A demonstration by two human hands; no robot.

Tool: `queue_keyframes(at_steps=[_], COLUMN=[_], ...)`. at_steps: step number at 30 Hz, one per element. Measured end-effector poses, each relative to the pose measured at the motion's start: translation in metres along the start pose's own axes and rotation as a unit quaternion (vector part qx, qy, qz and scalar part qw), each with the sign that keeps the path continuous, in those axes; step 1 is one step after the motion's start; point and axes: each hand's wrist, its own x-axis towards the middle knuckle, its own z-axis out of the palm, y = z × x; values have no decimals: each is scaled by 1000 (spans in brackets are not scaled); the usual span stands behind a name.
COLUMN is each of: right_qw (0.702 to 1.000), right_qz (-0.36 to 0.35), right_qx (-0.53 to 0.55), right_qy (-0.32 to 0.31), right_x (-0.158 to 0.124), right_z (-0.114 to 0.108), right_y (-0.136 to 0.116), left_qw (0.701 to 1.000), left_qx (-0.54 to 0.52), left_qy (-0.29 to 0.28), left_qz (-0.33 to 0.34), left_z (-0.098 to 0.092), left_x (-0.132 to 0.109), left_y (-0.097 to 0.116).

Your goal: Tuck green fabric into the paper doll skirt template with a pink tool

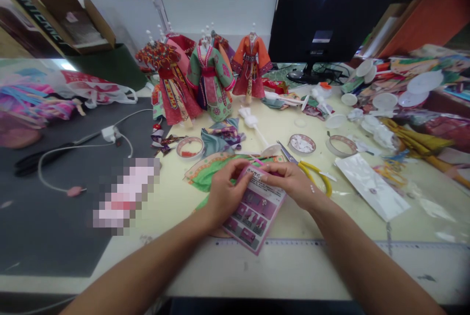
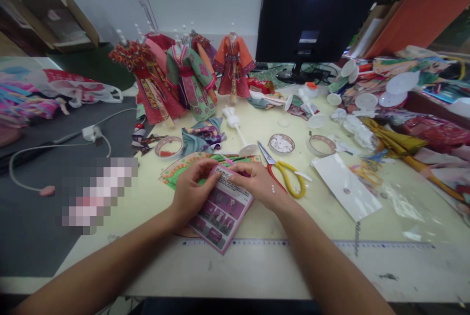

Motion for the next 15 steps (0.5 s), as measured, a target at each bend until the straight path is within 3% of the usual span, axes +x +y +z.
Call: queue_keyframes(at_steps=[3, 6, 10, 15], right_qw=[1000, 996, 995, 996], right_qz=[7, -6, -22, -10], right_qx=[-29, -80, -75, -67], right_qy=[1, 35, 54, 59], right_x=[-1, -2, -1, -2], right_z=[-2, -4, -7, -9], right_y=[-2, -4, -4, -5], left_qw=[974, 923, 870, 844], left_qx=[-146, -264, -369, -403], left_qy=[-32, -48, -22, -14], left_qz=[-169, -275, -327, -354], left_z=[-1, -2, -2, -3], left_x=[2, 4, 7, 9], left_y=[3, 2, 2, 5])
